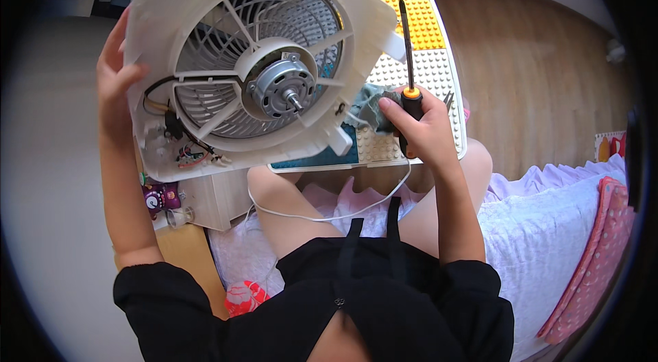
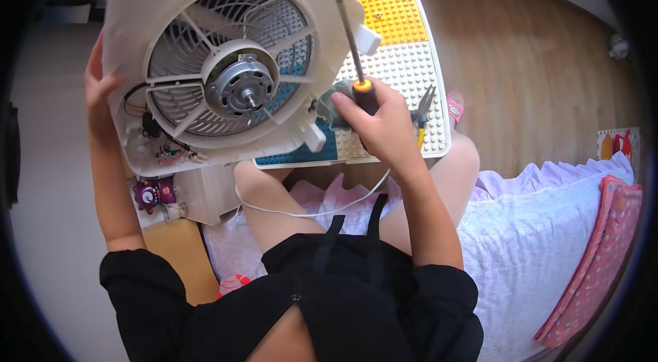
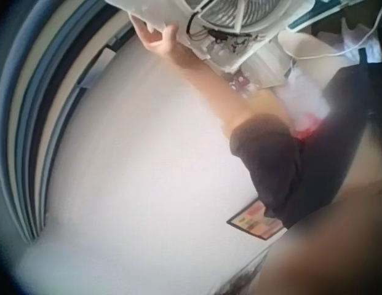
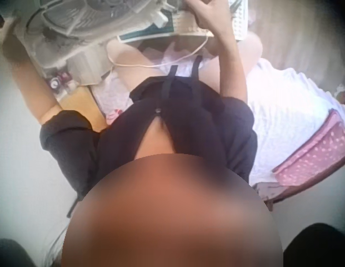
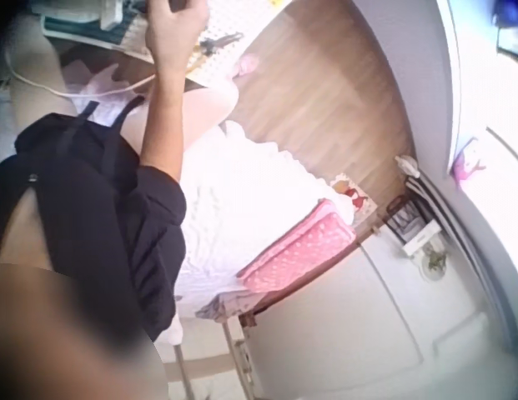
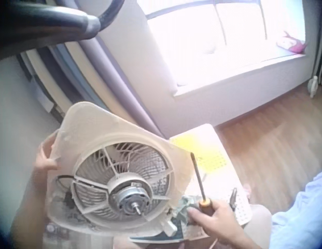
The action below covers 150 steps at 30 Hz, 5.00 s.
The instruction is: The person cleans the internal components of a disassembled white electric fan using a grey cloth and a screwdriver. They wipe the fan blades, the central motor housing, and the surrounding plastic casing while seated on a bed.
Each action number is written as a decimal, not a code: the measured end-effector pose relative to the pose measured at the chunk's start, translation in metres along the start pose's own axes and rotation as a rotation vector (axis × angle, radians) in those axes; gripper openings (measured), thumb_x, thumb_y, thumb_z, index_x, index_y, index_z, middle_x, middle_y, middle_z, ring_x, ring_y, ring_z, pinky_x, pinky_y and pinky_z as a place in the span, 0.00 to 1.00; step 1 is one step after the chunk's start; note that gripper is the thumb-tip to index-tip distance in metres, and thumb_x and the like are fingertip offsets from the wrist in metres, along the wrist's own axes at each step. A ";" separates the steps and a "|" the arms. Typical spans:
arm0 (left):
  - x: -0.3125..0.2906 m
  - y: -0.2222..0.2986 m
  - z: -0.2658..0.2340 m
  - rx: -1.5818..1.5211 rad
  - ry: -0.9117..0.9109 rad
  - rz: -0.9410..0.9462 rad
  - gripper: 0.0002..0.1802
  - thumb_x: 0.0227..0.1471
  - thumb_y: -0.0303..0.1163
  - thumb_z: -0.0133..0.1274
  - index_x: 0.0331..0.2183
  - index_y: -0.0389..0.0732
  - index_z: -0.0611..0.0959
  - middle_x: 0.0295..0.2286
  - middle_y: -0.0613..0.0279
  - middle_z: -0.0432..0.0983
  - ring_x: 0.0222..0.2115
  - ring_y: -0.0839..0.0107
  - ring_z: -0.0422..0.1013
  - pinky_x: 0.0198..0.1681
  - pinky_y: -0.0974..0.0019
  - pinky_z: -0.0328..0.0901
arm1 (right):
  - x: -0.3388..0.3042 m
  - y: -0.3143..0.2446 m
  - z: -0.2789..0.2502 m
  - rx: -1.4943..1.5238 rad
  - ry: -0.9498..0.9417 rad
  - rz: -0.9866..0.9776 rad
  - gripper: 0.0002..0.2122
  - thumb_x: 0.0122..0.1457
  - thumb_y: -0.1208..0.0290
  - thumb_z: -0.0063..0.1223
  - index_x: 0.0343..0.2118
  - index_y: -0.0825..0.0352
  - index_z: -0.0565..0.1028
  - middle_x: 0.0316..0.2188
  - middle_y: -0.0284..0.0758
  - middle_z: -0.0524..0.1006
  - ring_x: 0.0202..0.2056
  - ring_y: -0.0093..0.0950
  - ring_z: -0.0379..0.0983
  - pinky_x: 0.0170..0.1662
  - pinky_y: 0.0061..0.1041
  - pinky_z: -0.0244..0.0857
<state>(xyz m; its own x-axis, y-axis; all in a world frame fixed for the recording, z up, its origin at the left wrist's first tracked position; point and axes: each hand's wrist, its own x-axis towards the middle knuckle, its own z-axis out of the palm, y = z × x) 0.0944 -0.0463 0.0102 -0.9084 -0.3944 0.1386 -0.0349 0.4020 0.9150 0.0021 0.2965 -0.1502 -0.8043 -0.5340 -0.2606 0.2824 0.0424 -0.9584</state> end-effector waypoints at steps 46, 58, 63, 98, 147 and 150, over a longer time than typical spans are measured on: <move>0.004 -0.137 0.031 0.065 0.292 0.029 0.23 0.49 0.24 0.51 0.49 0.35 0.73 0.42 0.55 0.74 0.44 0.68 0.70 0.51 0.68 0.61 | -0.183 -0.195 0.011 0.699 -0.408 -0.439 0.11 0.57 0.70 0.52 0.32 0.67 0.62 0.18 0.40 0.70 0.20 0.33 0.71 0.23 0.30 0.69; -0.220 0.126 0.064 -0.546 -0.125 0.264 0.11 0.58 0.34 0.49 0.40 0.38 0.77 0.35 0.62 0.75 0.38 0.75 0.70 0.41 0.72 0.64 | -0.201 -0.246 0.096 0.345 -0.318 -0.344 0.13 0.55 0.66 0.56 0.38 0.68 0.70 0.29 0.35 0.75 0.26 0.22 0.74 0.28 0.19 0.70; -0.233 0.126 0.042 -0.797 0.006 0.015 0.16 0.61 0.40 0.42 0.44 0.40 0.73 0.36 0.63 0.74 0.37 0.77 0.70 0.42 0.74 0.64 | -0.192 -0.234 0.117 0.117 -0.299 -0.314 0.17 0.55 0.63 0.57 0.41 0.71 0.71 0.32 0.34 0.75 0.34 0.22 0.73 0.32 0.22 0.72; -0.255 0.075 0.026 -0.237 0.271 0.125 0.10 0.55 0.32 0.52 0.39 0.39 0.76 0.35 0.63 0.73 0.38 0.76 0.68 0.43 0.73 0.63 | -0.198 -0.164 0.105 -0.202 -0.611 -0.383 0.13 0.49 0.75 0.60 0.39 0.64 0.77 0.28 0.26 0.73 0.29 0.15 0.66 0.33 0.15 0.60; -0.161 -0.046 0.206 -1.003 0.279 -0.222 0.26 0.60 0.30 0.43 0.56 0.33 0.57 0.49 0.58 0.61 0.51 0.73 0.57 0.55 0.69 0.51 | 0.019 -0.184 0.100 -1.582 -0.631 -0.097 0.17 0.47 0.80 0.53 0.43 0.65 0.72 0.30 0.43 0.77 0.31 0.42 0.75 0.35 0.34 0.69; -0.157 -0.058 0.226 -1.119 0.344 -0.368 0.26 0.60 0.30 0.43 0.56 0.34 0.57 0.50 0.59 0.60 0.51 0.73 0.57 0.56 0.69 0.51 | 0.027 -0.186 0.109 -1.570 -0.657 -0.026 0.20 0.47 0.80 0.53 0.46 0.64 0.69 0.31 0.42 0.77 0.31 0.41 0.75 0.35 0.33 0.68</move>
<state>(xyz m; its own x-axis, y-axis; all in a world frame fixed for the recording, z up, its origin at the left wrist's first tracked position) 0.1453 0.1791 -0.1505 -0.7564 -0.6006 -0.2590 0.2648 -0.6433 0.7184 -0.0153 0.1816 0.0336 -0.3508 -0.7637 -0.5419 -0.8001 0.5452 -0.2503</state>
